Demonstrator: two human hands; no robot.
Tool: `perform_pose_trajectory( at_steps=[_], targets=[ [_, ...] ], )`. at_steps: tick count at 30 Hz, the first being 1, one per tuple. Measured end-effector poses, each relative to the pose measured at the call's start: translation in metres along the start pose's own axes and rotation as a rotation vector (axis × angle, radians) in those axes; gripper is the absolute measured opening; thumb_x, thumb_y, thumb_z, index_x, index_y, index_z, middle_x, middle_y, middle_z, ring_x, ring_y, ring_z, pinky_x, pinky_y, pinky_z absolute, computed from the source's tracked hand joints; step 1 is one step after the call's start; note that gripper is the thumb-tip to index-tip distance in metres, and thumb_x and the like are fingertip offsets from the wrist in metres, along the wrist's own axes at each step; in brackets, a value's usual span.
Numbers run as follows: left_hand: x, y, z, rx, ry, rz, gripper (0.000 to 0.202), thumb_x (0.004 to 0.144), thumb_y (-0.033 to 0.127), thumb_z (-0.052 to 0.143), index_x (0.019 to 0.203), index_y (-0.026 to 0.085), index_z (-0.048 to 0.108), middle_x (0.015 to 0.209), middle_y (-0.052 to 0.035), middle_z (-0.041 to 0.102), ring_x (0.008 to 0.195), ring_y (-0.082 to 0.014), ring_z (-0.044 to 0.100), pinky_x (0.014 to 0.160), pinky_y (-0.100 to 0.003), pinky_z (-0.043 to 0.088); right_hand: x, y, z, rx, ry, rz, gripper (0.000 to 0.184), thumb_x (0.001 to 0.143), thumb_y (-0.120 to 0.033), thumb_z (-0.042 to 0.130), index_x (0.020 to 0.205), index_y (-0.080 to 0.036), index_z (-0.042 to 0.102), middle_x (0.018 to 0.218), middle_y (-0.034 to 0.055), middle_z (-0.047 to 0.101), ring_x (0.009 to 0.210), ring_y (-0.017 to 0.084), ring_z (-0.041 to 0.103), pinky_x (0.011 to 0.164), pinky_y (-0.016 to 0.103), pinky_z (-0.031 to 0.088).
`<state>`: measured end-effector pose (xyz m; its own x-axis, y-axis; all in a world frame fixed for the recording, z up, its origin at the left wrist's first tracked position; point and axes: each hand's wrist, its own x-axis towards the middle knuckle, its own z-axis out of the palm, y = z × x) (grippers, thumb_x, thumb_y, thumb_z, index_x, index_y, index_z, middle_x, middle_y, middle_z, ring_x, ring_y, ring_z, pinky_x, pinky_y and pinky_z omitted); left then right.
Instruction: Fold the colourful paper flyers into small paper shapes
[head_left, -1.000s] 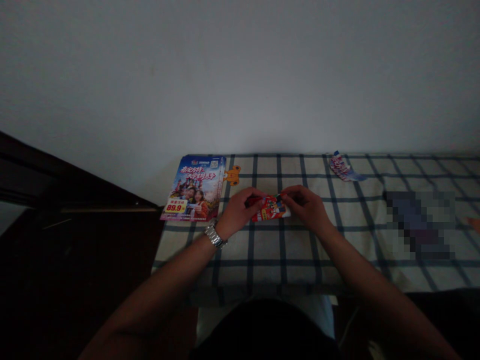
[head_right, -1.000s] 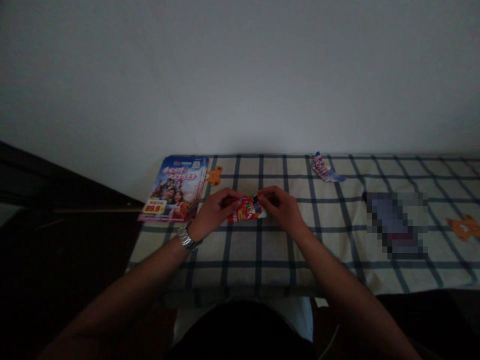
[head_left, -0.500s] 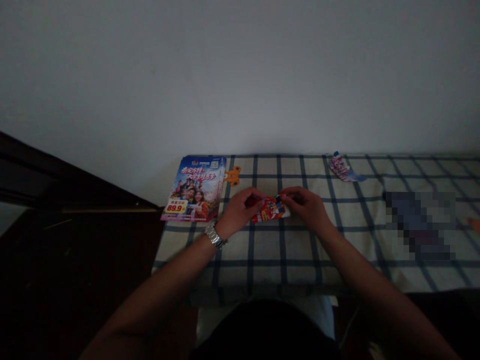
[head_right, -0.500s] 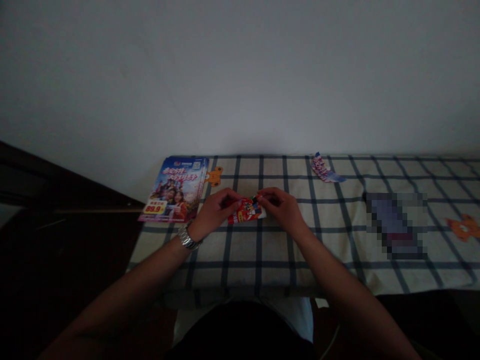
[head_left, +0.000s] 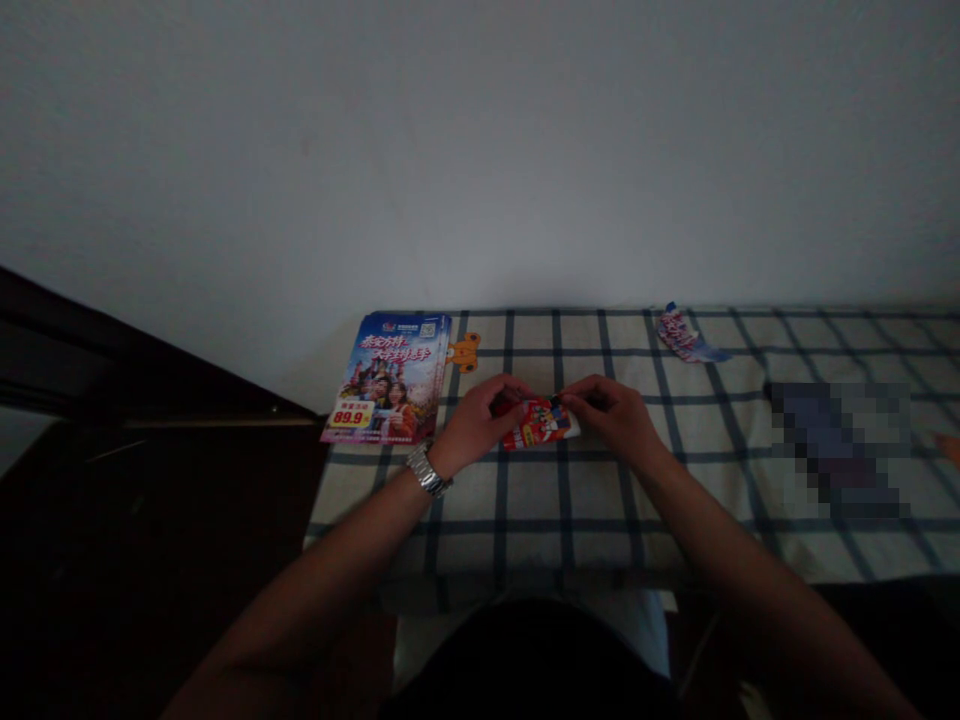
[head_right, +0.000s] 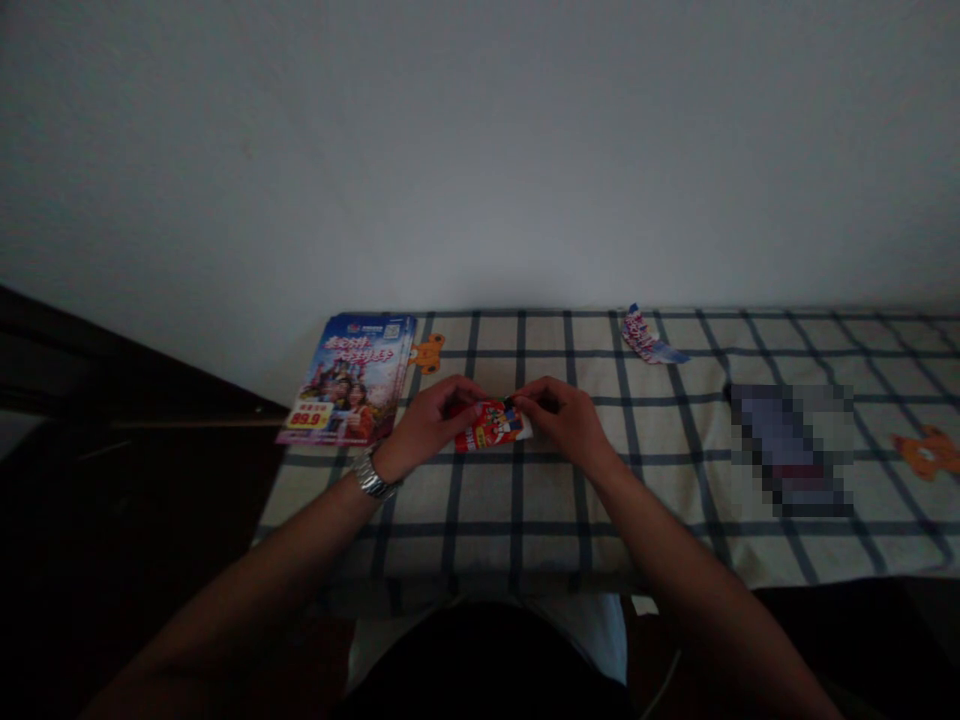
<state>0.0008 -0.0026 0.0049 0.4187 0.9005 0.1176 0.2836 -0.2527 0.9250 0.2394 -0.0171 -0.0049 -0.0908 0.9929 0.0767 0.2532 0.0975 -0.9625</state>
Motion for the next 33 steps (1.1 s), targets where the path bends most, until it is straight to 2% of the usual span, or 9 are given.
perform_pose_trajectory(
  at_steps=[6,11,17,22,25,28,33],
  targets=[
    [-0.0013,0.0009,0.0002,0.079,-0.045,-0.014,0.019,0.087,0.024,0.068,0.106,0.019,0.07,0.086,-0.0012,0.071,0.076,-0.0141,0.065,0.068,-0.025,0.048,-0.0009,-0.0009,-0.001,-0.04,-0.065,-0.019,0.023,0.086,-0.042,0.075,0.093,-0.021,0.075,0.089,0.0053,0.078,0.08,0.02,0.072,0.072,0.032,0.057],
    [-0.0013,0.0025,0.0,0.1,-0.081,-0.024,0.019,0.093,0.037,0.066,0.098,0.02,0.071,0.087,-0.0018,0.073,0.075,-0.0142,0.065,0.067,-0.026,0.046,-0.0019,-0.0014,-0.003,-0.073,-0.137,-0.048,0.019,0.089,-0.04,0.072,0.095,-0.022,0.075,0.089,0.0043,0.077,0.082,0.02,0.072,0.075,0.033,0.057],
    [-0.0027,0.0049,0.0,0.057,-0.118,-0.042,0.021,0.095,0.039,0.064,0.091,0.019,0.07,0.081,-0.0004,0.07,0.07,-0.0123,0.061,0.064,-0.024,0.043,-0.002,-0.0029,-0.0013,-0.058,-0.152,-0.05,0.019,0.089,-0.04,0.072,0.097,-0.023,0.075,0.091,0.0039,0.077,0.083,0.02,0.072,0.077,0.033,0.057],
    [-0.0037,0.006,0.0021,-0.043,-0.054,-0.054,0.027,0.096,0.044,0.063,0.09,0.018,0.067,0.08,-0.0008,0.069,0.068,-0.0125,0.06,0.063,-0.023,0.044,-0.0006,-0.0032,0.0012,0.085,-0.13,0.008,0.029,0.086,-0.046,0.075,0.105,-0.023,0.073,0.099,0.0044,0.078,0.09,0.021,0.073,0.083,0.034,0.059],
    [-0.0039,0.0057,0.0023,-0.061,0.025,-0.065,0.029,0.095,0.046,0.064,0.09,0.018,0.065,0.08,-0.001,0.067,0.07,-0.0133,0.06,0.063,-0.023,0.044,-0.0002,-0.0026,0.0014,0.074,-0.146,0.032,0.034,0.085,-0.05,0.076,0.106,-0.023,0.073,0.102,0.005,0.078,0.092,0.022,0.073,0.085,0.035,0.058],
    [-0.0043,0.0054,0.0029,-0.092,0.059,-0.068,0.03,0.094,0.047,0.065,0.089,0.018,0.064,0.079,-0.0007,0.066,0.07,-0.0131,0.059,0.063,-0.023,0.044,-0.0001,-0.0019,0.0017,0.017,-0.139,0.016,0.033,0.087,-0.052,0.073,0.102,-0.023,0.074,0.094,0.0044,0.077,0.086,0.022,0.071,0.079,0.035,0.057],
    [-0.0049,0.0053,0.0045,-0.127,0.023,-0.06,0.03,0.094,0.047,0.065,0.088,0.018,0.063,0.079,-0.0001,0.064,0.068,-0.0125,0.057,0.063,-0.023,0.043,-0.0009,-0.0017,0.0018,-0.007,-0.097,0.007,0.032,0.088,-0.052,0.072,0.094,-0.021,0.072,0.082,0.003,0.074,0.072,0.018,0.067,0.066,0.031,0.052]
  ],
)
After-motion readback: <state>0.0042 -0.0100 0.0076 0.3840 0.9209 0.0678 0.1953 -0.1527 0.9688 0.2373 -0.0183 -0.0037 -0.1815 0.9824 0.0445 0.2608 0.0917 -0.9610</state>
